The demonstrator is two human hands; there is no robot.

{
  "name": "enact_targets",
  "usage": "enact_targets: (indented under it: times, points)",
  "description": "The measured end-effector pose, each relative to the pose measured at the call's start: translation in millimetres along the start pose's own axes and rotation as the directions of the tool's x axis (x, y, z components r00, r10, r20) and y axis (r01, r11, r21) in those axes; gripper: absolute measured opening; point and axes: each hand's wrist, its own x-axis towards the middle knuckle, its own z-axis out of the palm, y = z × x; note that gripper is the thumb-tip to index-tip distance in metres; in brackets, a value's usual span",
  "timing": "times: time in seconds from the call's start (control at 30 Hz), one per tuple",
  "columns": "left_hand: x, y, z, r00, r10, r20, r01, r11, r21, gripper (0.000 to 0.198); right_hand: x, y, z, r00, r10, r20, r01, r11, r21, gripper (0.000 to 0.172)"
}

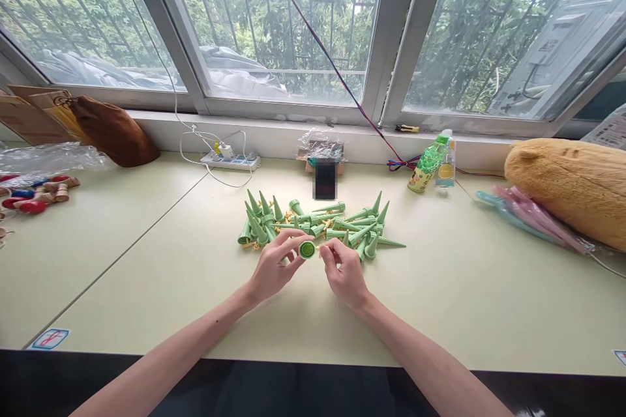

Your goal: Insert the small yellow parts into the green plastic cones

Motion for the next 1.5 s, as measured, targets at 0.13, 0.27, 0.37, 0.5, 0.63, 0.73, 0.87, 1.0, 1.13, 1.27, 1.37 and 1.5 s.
enact_targets:
  times: [0.13,0.27,0.37,0.5,0.63,0.73,0.87,1.0,1.13,1.27,1.37,1.5]
  points:
    - [2.9,7.6,0.1,0.983,-0.183,-0.021,0.180,0.977,-0.115,0.019,1.4,4.2,0.5,0.999,0.011,-0.052,-0.010,1.000,0.022,0.031]
    - [3.3,8.6,-0.9,0.924,-0.373,0.087,0.382,0.882,-0.275,0.043,1.8,5.7,0.0,0.999,-0.002,-0.053,0.003,1.000,0.007,0.030]
    - [2.0,5.6,0.1,0.881,-0.416,0.227,0.472,0.808,-0.353,0.065,1.1,2.7,0.1,1.000,-0.027,-0.008,0.027,1.000,-0.016,0.029]
    - [-0.2,2.2,1.3,0.847,-0.421,0.324,0.524,0.766,-0.373,0.070,1.0,-1.8,0.2,0.998,-0.040,0.043,0.040,0.999,-0.016,0.030]
    - [-1.1,1.8,-0.7,0.857,-0.391,0.336,0.499,0.793,-0.350,0.059,1.5,-1.1,-0.1,0.999,-0.007,0.050,0.007,1.000,-0.010,0.031]
    - [-0.8,3.5,-3.3,0.862,-0.360,0.357,0.476,0.816,-0.327,0.047,1.4,0.8,-0.3,0.999,0.021,0.047,-0.021,1.000,-0.011,0.032]
    - [0.9,6.8,-5.4,0.881,-0.323,0.346,0.422,0.867,-0.265,0.039,1.2,0.9,-0.7,0.998,0.045,0.050,-0.044,0.999,-0.020,0.035]
    - [1.9,8.1,-4.8,0.917,-0.267,0.295,0.334,0.920,-0.207,0.032,1.7,0.4,-1.5,0.997,0.058,0.045,-0.057,0.998,-0.021,0.036]
    - [1.0,7.0,-3.5,0.936,-0.210,0.282,0.263,0.951,-0.163,0.026,2.2,1.2,-1.8,0.996,0.072,0.045,-0.071,0.997,-0.020,0.037]
    - [0.4,5.7,-3.6,0.950,-0.161,0.268,0.202,0.971,-0.131,0.024,2.4,2.5,-1.5,0.997,0.071,0.040,-0.070,0.997,-0.021,0.038]
    - [-0.1,3.8,-3.1,0.962,-0.125,0.242,0.157,0.980,-0.118,0.028,2.5,3.4,-1.3,0.996,0.081,0.040,-0.081,0.997,-0.011,0.039]
    - [-1.3,1.8,-0.2,0.974,-0.126,0.190,0.144,0.986,-0.086,0.034,2.5,3.1,-0.3,0.994,0.106,0.032,-0.106,0.994,0.002,0.038]
